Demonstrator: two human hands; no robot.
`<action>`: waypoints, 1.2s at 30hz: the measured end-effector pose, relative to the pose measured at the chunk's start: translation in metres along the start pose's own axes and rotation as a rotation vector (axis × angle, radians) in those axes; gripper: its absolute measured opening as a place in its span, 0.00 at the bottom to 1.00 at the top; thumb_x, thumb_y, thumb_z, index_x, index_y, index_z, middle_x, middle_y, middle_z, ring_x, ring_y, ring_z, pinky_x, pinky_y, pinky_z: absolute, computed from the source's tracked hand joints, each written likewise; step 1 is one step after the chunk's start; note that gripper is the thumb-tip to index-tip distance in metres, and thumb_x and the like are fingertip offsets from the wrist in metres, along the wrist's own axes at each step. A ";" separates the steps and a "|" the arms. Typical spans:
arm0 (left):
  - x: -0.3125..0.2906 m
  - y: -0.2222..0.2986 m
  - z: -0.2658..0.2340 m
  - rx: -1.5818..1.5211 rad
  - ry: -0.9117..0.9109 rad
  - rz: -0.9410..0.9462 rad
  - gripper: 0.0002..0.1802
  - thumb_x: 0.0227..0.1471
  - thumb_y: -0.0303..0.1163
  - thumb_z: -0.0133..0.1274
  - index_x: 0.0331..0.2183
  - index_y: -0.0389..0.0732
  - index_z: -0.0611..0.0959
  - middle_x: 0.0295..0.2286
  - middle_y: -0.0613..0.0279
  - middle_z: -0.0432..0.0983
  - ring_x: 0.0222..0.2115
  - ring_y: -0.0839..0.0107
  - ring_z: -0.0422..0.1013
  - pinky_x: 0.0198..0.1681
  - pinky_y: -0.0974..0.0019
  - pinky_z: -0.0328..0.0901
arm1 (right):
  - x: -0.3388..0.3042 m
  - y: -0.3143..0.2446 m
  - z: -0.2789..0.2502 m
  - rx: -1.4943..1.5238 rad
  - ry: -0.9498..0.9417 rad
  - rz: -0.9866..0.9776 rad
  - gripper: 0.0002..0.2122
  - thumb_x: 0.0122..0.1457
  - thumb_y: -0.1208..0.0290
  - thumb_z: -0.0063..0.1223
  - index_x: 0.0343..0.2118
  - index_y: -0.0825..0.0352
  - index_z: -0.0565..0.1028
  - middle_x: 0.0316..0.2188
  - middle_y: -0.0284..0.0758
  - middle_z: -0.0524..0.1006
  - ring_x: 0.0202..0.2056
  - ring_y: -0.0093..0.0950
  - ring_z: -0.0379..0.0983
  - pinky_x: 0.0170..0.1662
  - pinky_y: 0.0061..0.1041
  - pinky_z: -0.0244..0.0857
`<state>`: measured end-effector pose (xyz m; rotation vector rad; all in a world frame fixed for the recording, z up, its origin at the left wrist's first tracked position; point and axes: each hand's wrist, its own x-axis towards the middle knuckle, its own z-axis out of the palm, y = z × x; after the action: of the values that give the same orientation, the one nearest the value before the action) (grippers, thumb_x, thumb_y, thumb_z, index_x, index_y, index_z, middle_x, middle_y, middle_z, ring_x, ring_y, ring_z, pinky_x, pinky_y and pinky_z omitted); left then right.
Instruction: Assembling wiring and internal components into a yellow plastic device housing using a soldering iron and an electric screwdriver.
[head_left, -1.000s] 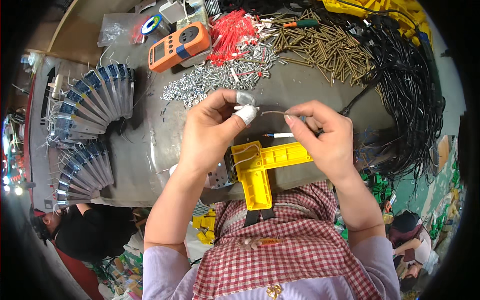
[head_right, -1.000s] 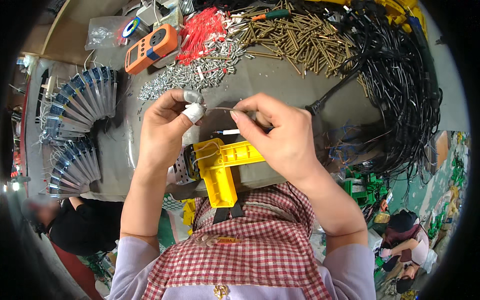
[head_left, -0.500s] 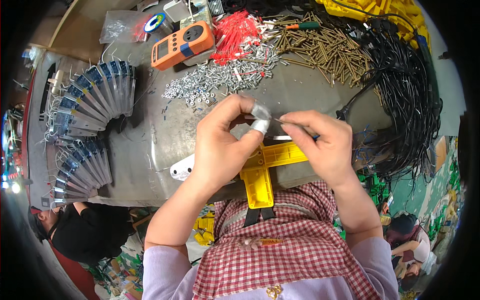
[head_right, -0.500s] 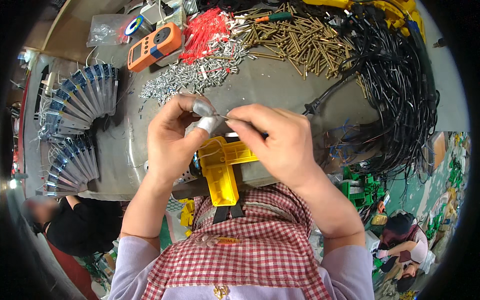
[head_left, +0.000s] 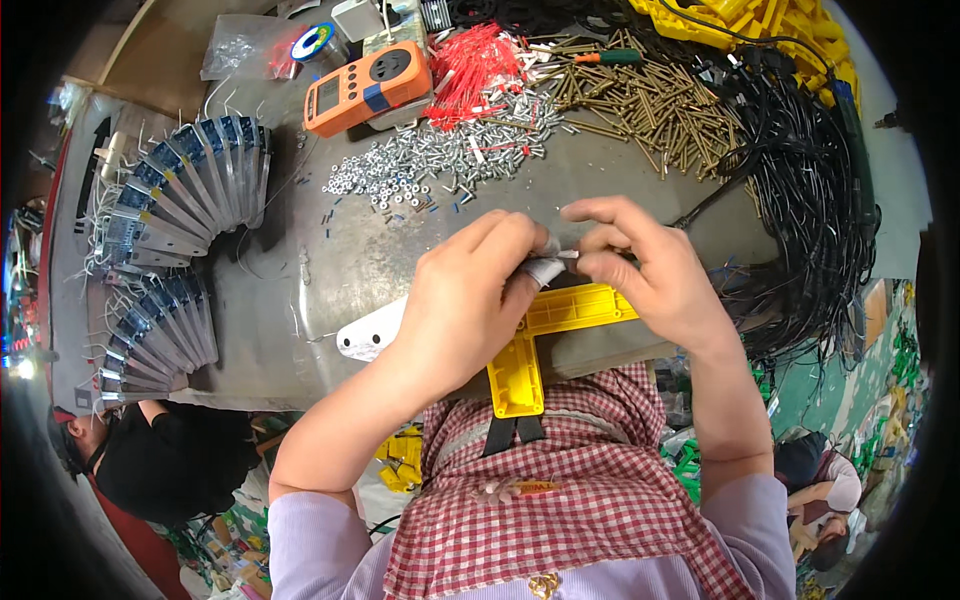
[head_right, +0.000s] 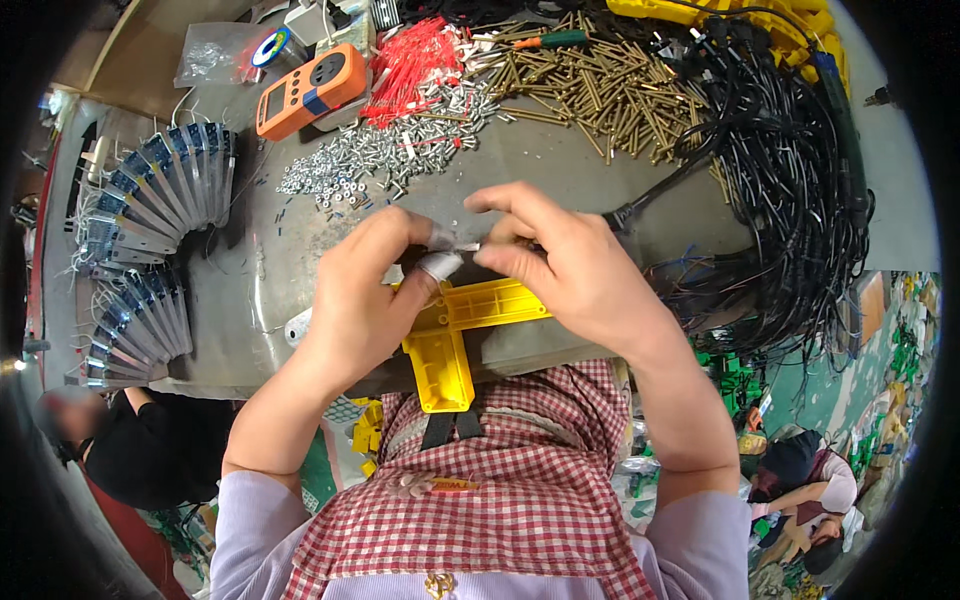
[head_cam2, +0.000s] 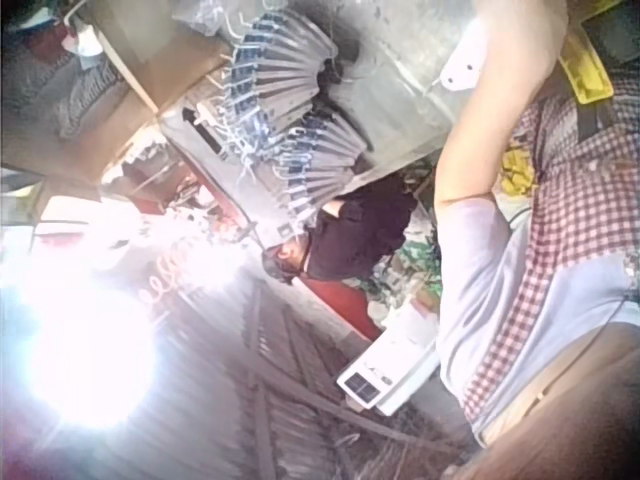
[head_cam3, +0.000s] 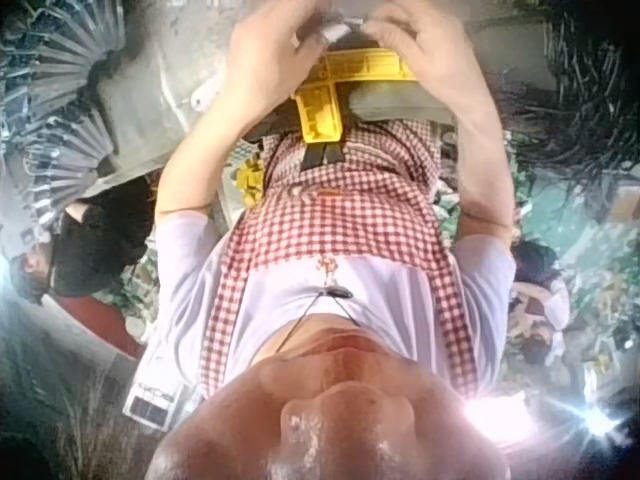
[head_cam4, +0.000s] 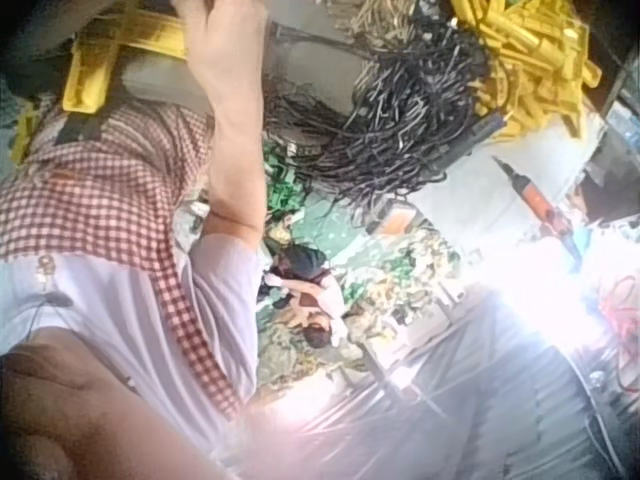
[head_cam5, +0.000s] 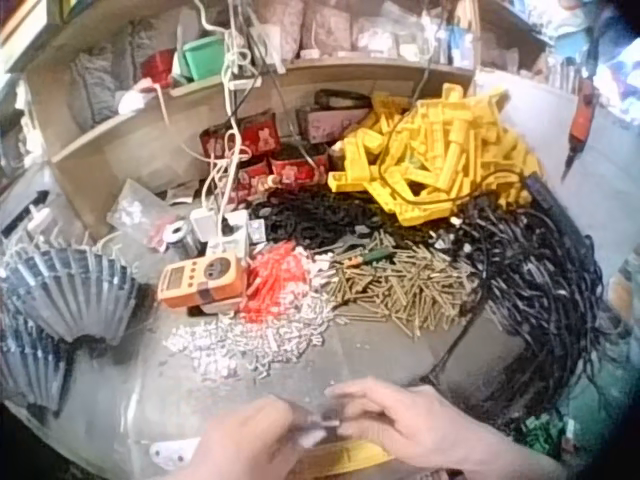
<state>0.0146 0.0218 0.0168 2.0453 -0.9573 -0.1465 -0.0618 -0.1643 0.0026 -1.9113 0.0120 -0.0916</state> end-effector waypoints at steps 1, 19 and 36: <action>0.000 -0.002 -0.001 0.013 0.020 0.087 0.13 0.39 0.19 0.55 0.32 0.37 0.74 0.26 0.54 0.71 0.26 0.56 0.71 0.28 0.61 0.67 | 0.000 -0.002 -0.001 -0.080 -0.052 -0.001 0.15 0.55 0.75 0.49 0.47 0.67 0.68 0.26 0.37 0.77 0.28 0.25 0.75 0.34 0.24 0.67; -0.015 0.006 -0.017 -0.756 -0.328 -0.359 0.17 0.53 0.34 0.54 0.17 0.39 0.70 0.16 0.72 0.61 0.19 0.84 0.56 0.20 0.74 0.52 | 0.002 -0.021 -0.003 -0.229 -0.244 -0.314 0.06 0.50 0.73 0.55 0.31 0.66 0.74 0.26 0.39 0.76 0.29 0.39 0.73 0.31 0.32 0.66; -0.020 0.007 -0.014 -0.524 -0.206 0.002 0.12 0.49 0.28 0.54 0.20 0.37 0.69 0.17 0.68 0.60 0.19 0.79 0.55 0.22 0.71 0.51 | 0.001 -0.029 -0.019 -0.222 -0.403 -0.104 0.05 0.53 0.70 0.53 0.28 0.66 0.76 0.19 0.36 0.74 0.21 0.35 0.72 0.24 0.30 0.63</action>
<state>0.0028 0.0423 0.0260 1.5642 -0.9271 -0.5556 -0.0631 -0.1728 0.0362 -2.1205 -0.3624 0.2355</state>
